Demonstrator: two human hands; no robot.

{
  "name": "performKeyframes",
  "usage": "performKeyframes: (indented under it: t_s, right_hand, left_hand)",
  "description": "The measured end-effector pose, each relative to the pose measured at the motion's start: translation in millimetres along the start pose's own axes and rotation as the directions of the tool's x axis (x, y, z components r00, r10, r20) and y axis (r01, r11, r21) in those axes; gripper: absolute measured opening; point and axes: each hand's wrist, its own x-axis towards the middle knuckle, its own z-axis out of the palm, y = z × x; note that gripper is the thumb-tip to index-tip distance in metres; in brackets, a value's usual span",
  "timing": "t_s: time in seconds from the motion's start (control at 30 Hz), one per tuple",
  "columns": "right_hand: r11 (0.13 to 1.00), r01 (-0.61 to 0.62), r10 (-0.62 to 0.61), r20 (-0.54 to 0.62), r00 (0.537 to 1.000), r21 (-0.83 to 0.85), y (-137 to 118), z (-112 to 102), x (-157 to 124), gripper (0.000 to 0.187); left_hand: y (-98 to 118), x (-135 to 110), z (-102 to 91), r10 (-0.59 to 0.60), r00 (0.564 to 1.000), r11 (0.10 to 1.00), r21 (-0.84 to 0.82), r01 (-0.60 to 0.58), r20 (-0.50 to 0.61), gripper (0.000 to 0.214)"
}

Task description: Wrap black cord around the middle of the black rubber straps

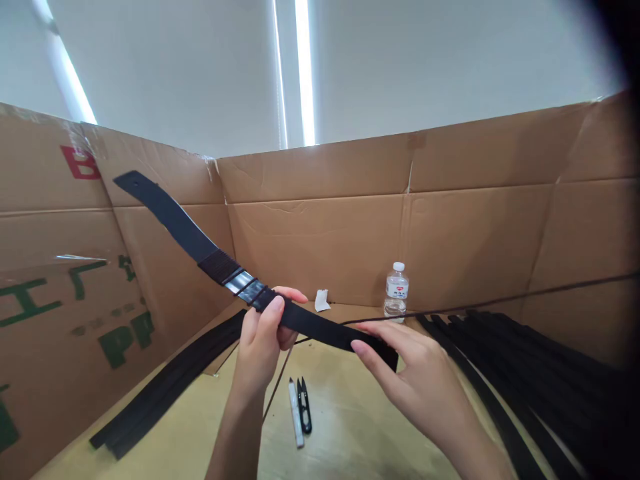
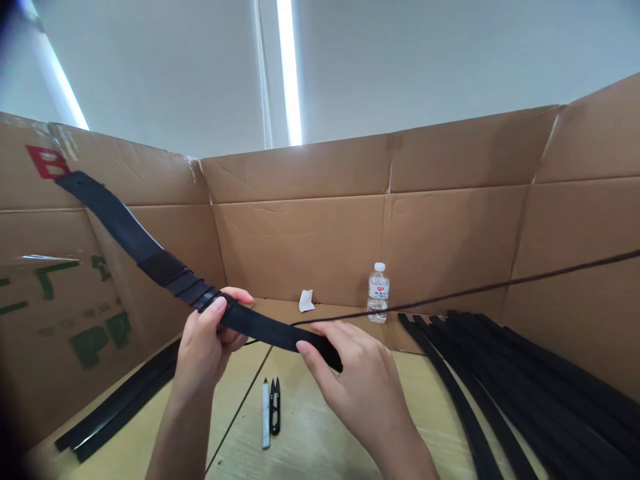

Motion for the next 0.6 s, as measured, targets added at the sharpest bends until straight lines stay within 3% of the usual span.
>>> performKeyframes:
  t_s: [0.1,0.17,0.27,0.4,0.5,0.6]
  right_hand:
    - [0.984,-0.027,0.007,0.114,0.993,0.175,-2.9,-1.2,0.7,0.012]
    - [0.979,0.02,-0.029,0.04,0.999,0.202,-4.8,-2.2,1.8,0.013]
    - [0.981,0.12,-0.101,-0.128,0.987,0.153,-4.7,-2.2,3.3,0.015]
    - [0.97,0.241,-0.233,-0.233,0.944,0.008,-1.3,2.0,2.0,0.005]
    - [0.947,0.299,-0.321,-0.277,0.905,-0.12,-0.6,5.9,-0.3,0.007]
    - [0.947,0.271,-0.309,-0.265,0.913,-0.171,-2.1,7.5,-0.4,0.01]
  left_hand:
    - [0.3,-1.6,-2.3,0.025,0.999,1.0,-0.001,-0.025,0.037,0.043]
    - [-2.5,0.1,-2.2,0.048,0.996,0.999,-0.011,-0.048,0.07,0.046]
    - [-8.9,4.2,0.2,0.083,0.992,0.997,-0.01,-0.082,0.098,0.049]
    - [-13.3,6.6,4.9,0.081,0.995,0.997,-0.01,-0.08,0.055,0.051]
    - [-10.4,6.0,5.2,0.026,0.999,1.0,0.004,-0.026,0.027,0.048]
    - [-5.8,4.9,0.4,-0.048,0.998,0.999,0.019,0.048,0.028,0.037]
